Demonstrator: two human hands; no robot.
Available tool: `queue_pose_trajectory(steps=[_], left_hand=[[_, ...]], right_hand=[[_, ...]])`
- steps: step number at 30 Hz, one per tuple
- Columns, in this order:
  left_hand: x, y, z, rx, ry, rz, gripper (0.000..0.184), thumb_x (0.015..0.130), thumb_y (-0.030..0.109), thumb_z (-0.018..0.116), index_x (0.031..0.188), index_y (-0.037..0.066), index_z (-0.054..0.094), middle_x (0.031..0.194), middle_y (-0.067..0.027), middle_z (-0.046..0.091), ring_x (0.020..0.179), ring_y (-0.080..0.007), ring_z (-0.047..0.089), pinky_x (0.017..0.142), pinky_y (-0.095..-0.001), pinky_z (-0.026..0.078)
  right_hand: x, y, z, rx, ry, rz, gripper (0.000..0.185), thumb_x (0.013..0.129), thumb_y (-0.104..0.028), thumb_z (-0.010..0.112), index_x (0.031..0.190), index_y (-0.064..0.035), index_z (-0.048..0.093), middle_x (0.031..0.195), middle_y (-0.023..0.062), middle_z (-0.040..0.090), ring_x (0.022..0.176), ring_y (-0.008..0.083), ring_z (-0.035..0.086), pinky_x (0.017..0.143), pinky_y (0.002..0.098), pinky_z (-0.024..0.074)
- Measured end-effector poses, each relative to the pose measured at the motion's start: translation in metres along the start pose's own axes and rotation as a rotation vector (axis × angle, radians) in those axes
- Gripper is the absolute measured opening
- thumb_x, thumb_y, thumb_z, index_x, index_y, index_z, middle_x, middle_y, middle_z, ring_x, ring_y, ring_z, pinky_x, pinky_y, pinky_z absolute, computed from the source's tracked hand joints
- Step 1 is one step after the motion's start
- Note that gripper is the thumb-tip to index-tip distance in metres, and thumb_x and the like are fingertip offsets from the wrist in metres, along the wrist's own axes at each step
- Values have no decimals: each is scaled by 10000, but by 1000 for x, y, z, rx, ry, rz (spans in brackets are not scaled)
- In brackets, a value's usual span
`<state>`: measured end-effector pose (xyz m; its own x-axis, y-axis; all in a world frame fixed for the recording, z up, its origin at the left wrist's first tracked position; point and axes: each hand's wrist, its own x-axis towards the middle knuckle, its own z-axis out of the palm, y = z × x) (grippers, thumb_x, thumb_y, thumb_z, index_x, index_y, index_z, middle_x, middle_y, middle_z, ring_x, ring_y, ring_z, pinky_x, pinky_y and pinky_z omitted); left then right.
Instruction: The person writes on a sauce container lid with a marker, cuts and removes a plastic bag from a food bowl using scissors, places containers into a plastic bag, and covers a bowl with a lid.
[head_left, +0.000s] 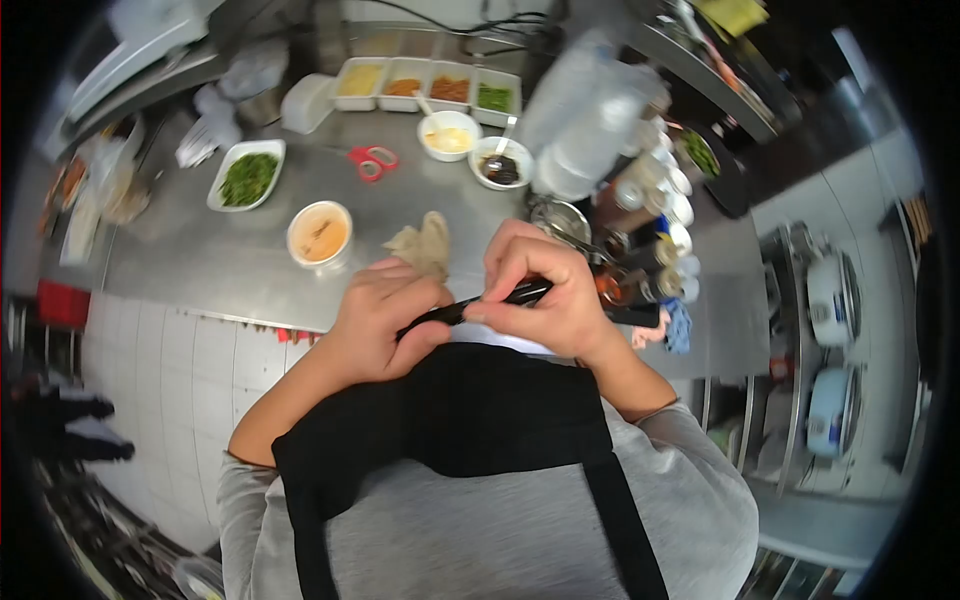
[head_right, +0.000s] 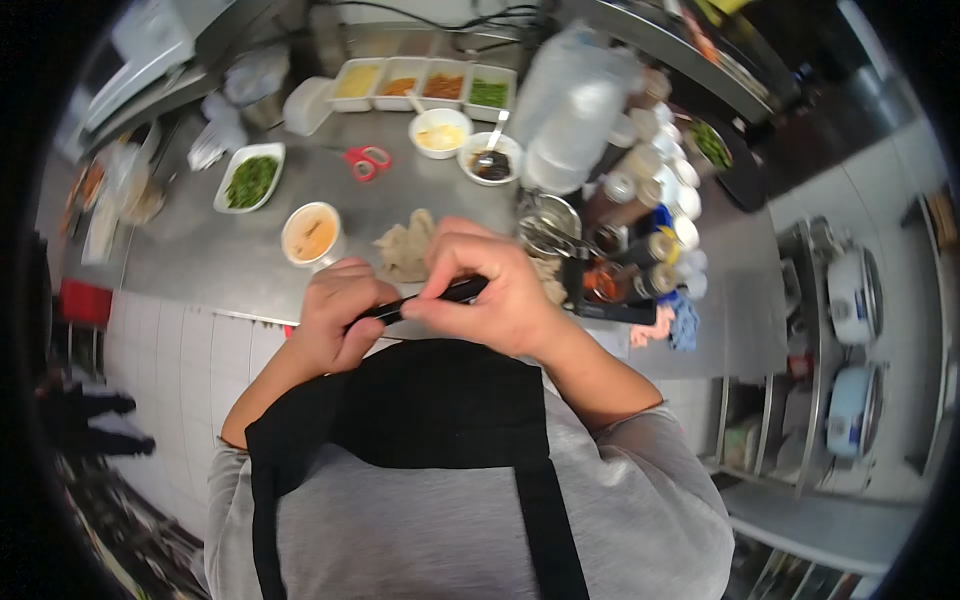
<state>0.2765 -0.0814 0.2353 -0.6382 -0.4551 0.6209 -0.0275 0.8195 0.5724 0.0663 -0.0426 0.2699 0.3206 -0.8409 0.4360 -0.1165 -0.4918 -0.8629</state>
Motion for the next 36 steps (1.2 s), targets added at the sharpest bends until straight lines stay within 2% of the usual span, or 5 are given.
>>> queue_pose_trajectory(steps=[7, 12, 22, 26, 36], left_hand=[[46, 13, 32, 75, -104, 66, 624, 703, 531, 697, 1058, 30, 582, 895, -128, 598, 819, -330, 579, 758, -405, 445], [55, -7, 33, 337, 85, -114, 815, 690, 387, 764, 1330, 32, 404, 1326, -174, 450, 1206, -360, 427, 996, -438, 354], [-40, -103, -4, 996, 56, -1176, 1106, 522, 320, 884, 1431, 320, 253, 1510, -212, 131, 1367, -421, 202, 1001, -605, 319], [-60, -139, -5, 855, 66, -1214, 1072, 517, 373, 851, 1423, 302, 281, 1425, -236, 279, 1284, -433, 323, 1020, -487, 370], [-104, -140, -88, 825, 152, -1219, 878, 543, 305, 777, 1341, 271, 411, 1235, -230, 431, 1152, -411, 440, 953, -468, 433]], right_hand=[[-41, -36, -75, -360, 26, -177, 181, 626, -78, 779, 720, -74, 624, 787, 55, 562, 737, 194, 544, 634, 292, 415], [-98, -35, -203, -670, 945, 34, 117, 705, 30, 587, 813, -4, 557, 879, 47, 561, 737, 96, 533, 675, 245, 455], [-110, 241, -383, -1328, -26, 734, 223, 723, -120, 598, 913, -3, 595, 891, 222, 643, 862, 395, 616, 745, 430, 486], [-103, 203, -389, -1044, 124, 726, 595, 644, -163, 760, 1180, -50, 528, 1026, 220, 614, 972, 327, 599, 828, 399, 470], [-159, 90, -444, -1002, 523, 503, 495, 881, -270, 644, 1323, -132, 471, 1003, 60, 501, 912, 147, 465, 840, 287, 409]])
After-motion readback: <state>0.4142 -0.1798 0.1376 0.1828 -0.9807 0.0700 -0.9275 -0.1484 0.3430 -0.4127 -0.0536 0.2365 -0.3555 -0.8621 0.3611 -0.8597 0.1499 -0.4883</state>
